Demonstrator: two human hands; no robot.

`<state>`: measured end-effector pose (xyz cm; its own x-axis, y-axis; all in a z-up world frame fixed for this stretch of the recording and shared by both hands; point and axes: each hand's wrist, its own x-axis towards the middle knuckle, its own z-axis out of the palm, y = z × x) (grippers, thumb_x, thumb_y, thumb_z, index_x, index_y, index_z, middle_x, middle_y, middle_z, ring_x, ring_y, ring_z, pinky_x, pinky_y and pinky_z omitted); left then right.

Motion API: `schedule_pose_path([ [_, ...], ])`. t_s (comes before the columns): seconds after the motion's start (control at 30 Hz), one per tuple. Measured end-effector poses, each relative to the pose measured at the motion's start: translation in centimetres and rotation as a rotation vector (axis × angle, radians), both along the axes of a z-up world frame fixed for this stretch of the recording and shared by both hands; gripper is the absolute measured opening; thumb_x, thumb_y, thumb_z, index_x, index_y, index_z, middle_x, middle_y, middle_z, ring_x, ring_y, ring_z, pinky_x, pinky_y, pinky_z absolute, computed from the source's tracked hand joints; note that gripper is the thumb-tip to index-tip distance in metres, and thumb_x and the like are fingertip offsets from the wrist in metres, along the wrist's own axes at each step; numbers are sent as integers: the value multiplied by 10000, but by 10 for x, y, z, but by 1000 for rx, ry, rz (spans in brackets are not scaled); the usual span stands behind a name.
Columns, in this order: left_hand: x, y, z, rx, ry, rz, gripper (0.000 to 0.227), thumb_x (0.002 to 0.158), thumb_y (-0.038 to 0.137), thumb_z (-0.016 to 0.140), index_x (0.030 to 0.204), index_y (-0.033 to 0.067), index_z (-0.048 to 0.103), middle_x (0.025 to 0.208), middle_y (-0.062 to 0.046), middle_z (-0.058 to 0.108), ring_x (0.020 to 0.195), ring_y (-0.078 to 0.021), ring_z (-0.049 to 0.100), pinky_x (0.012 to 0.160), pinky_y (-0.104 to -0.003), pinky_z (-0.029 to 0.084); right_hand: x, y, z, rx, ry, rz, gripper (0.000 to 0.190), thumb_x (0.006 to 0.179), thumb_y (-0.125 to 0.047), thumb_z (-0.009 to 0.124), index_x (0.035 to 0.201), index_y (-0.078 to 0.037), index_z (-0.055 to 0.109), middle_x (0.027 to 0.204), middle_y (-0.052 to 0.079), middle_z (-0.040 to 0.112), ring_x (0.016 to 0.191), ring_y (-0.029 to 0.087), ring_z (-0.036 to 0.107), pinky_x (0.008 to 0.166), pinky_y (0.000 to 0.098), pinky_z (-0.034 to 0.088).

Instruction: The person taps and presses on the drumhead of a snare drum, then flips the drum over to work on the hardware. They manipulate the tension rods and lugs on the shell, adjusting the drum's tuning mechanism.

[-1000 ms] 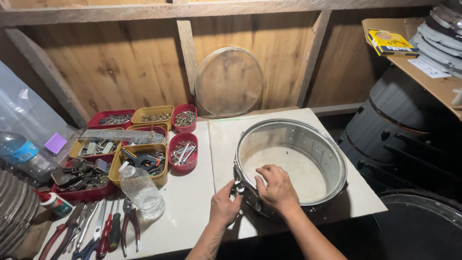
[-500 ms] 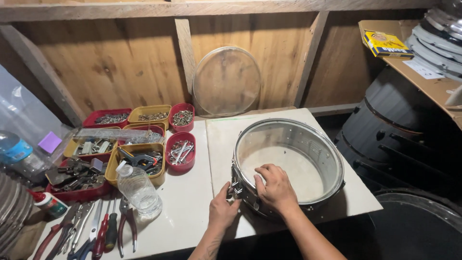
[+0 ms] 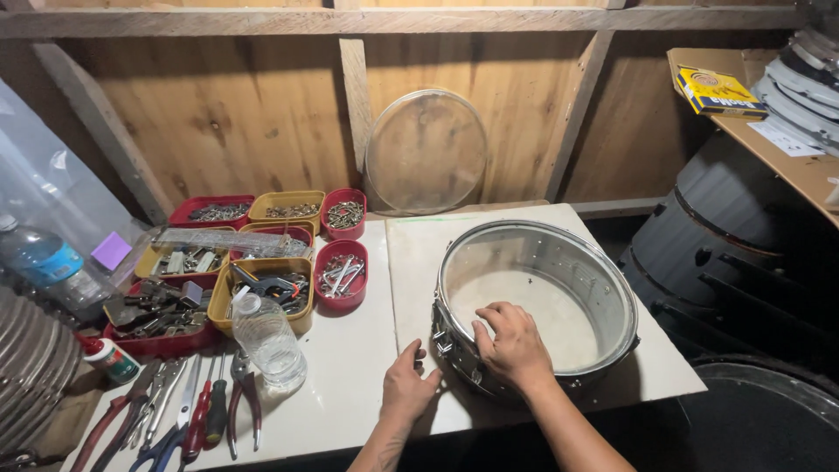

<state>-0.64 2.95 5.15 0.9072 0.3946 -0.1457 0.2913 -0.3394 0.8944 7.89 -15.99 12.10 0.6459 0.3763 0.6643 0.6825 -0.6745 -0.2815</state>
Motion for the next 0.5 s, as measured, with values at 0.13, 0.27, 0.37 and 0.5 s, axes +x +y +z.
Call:
schedule_pose_path([
  [0.13, 1, 3, -20, 67, -68, -10, 723, 782, 358, 796, 1440, 198, 545, 1264, -13, 724, 1064, -192, 761, 967, -333, 589, -2, 1, 2, -7, -2, -6, 246, 894, -312, 677, 1041, -134, 762, 1007, 68, 712, 904, 307, 658, 876, 471, 499],
  [0.27, -4, 4, -20, 141, -56, -13, 668, 780, 392, 777, 1394, 214, 585, 1218, 2, 733, 1039, -181, 727, 976, -342, 551, -1, 0, 0, -21, -59, 6, 225, 886, -323, 710, 1020, -147, 751, 992, 65, 704, 880, 309, 661, 834, 476, 508],
  [0.37, -6, 6, -23, 131, -95, -10, 667, 786, 379, 805, 1387, 185, 592, 1220, -29, 729, 1019, -194, 746, 954, -339, 578, 0, 0, -2, -28, -38, -15, 244, 889, -342, 705, 1028, -149, 758, 1000, 72, 704, 902, 309, 659, 856, 471, 504],
  [0.5, -16, 3, -4, 87, -54, -4, 657, 798, 365, 790, 1398, 186, 592, 1258, -31, 719, 1071, -188, 736, 1001, -314, 579, 0, 0, 0, -11, 5, -23, 255, 895, -352, 683, 1028, -151, 767, 1003, 54, 712, 914, 296, 663, 879, 468, 500],
])
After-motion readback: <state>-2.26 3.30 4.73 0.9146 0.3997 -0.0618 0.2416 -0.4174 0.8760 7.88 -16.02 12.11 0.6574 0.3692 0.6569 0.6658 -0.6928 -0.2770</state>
